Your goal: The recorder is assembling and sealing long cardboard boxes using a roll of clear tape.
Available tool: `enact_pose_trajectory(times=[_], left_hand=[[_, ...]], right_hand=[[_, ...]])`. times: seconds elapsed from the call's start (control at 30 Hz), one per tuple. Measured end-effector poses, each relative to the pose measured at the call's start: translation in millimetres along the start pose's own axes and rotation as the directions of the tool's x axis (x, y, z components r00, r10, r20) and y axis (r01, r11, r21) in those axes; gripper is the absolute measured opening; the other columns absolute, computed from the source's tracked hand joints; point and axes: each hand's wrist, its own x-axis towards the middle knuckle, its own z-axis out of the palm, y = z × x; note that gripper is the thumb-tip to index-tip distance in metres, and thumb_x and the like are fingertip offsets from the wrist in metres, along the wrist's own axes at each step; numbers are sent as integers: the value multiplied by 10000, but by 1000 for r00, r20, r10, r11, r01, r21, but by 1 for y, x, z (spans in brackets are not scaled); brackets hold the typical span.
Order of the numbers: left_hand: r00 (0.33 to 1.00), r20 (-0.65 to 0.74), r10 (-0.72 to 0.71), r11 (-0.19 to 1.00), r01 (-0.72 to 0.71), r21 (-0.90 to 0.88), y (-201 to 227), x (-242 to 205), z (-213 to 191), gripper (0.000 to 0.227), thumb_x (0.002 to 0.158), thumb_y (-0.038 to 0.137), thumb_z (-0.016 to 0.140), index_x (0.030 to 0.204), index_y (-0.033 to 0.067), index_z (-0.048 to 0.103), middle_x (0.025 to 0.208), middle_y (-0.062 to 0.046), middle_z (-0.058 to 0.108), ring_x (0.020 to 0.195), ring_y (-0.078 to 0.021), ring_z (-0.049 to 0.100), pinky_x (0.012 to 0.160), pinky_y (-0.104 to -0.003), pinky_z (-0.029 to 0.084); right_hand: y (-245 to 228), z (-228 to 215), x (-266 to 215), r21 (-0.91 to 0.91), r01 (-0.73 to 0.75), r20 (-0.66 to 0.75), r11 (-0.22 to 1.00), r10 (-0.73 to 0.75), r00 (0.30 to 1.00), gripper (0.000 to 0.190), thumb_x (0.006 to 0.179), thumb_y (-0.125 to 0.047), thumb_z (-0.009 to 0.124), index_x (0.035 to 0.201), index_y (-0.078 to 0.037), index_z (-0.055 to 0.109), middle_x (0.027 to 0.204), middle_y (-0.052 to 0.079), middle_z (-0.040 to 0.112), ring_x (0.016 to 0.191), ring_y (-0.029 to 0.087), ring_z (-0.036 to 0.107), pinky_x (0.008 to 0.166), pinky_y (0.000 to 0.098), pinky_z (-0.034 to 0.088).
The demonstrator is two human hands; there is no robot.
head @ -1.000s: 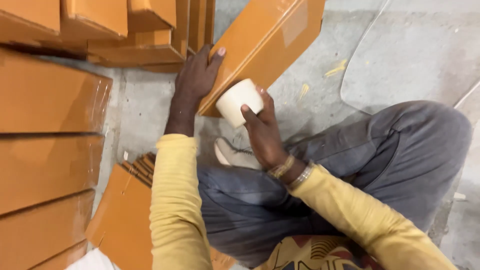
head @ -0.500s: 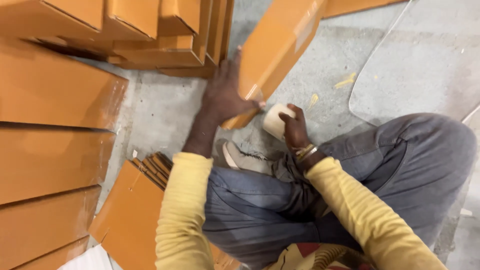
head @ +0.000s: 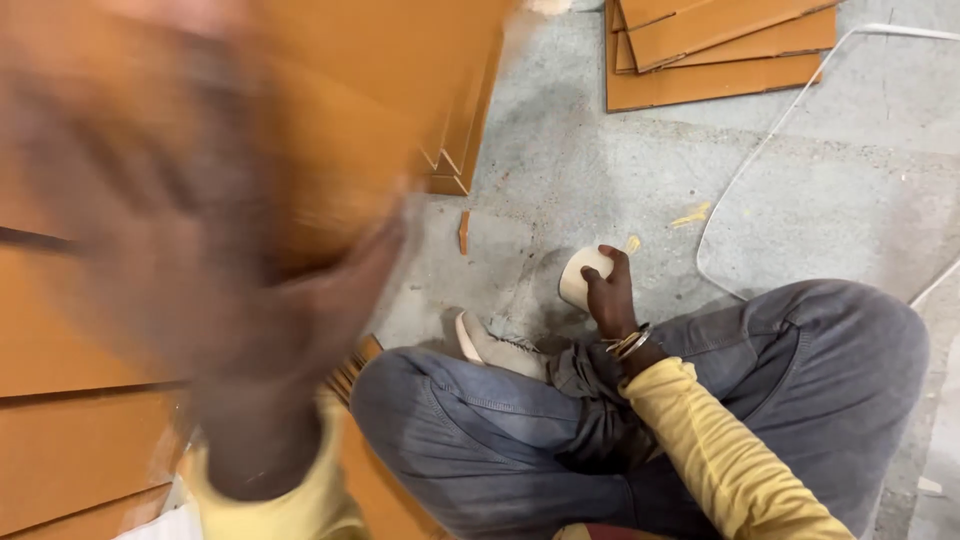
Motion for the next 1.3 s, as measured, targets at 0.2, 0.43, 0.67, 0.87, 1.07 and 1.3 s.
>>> enact_pose_trajectory(times=[0.2, 0.43, 0.67, 0.87, 1.07, 1.3], left_hand=[[921, 247, -302, 662, 389, -641, -96, 50, 46, 276, 1194, 204, 534, 1122, -23, 673, 870, -82, 671, 665, -137, 592, 586, -291, 433], [987, -30, -159, 981, 161, 107, -104, 93, 201, 528, 781, 298, 805, 1212, 17, 687, 1221, -267, 669, 1196, -476, 602, 1052, -555, 461], [997, -2, -79, 974, 78, 211, -97, 110, 254, 1034, 654, 741, 811, 1374, 28, 605, 1276, -344, 610, 1248, -516, 479, 1060, -718, 175], [937, 276, -214, 946, 269, -180, -104, 113, 238, 482, 883, 415, 870, 1105, 18, 710, 1009, -225, 723, 958, -452, 675, 853, -620, 518], [842, 410, -351, 716, 523, -462, -107, 124, 235, 599, 931, 436, 920, 1190, -13, 619, 988, -238, 691, 824, -374, 714, 730, -512, 593], [981, 156, -112, 900, 166, -402, -72, 69, 246, 478, 1022, 272, 701, 1445, 79, 592, 1643, -345, 281, 1550, -468, 250, 1314, -614, 307]], right_hand=[[4, 4, -1, -240, 195, 31, 951, -193, 981, 492, 924, -95, 662, 1380, -32, 489, 1222, 250, 575, 1020, 329, 632, 830, 417, 558], [2, 5, -4, -278, 156, 68, 948, -143, 987, 513, 911, -130, 651, 1388, -48, 482, 1109, 243, 659, 908, 308, 674, 778, 424, 570], [-17, 9, -2, -296, 139, 81, 945, -121, 989, 507, 921, -148, 644, 1390, -62, 471, 1067, 220, 656, 846, 305, 675, 740, 421, 564], [-10, 13, -6, -357, 205, 122, 911, -173, 977, 486, 940, -146, 632, 1390, -57, 470, 1072, 248, 665, 910, 344, 683, 790, 441, 559], [-32, 11, -15, -295, 122, 122, 948, -89, 989, 495, 934, -151, 608, 1397, -75, 453, 1113, 244, 671, 953, 347, 709, 817, 431, 577], [-26, 5, -7, -304, 111, 86, 946, -89, 992, 510, 928, -131, 639, 1404, -73, 464, 1233, 255, 601, 996, 344, 696, 820, 438, 609]])
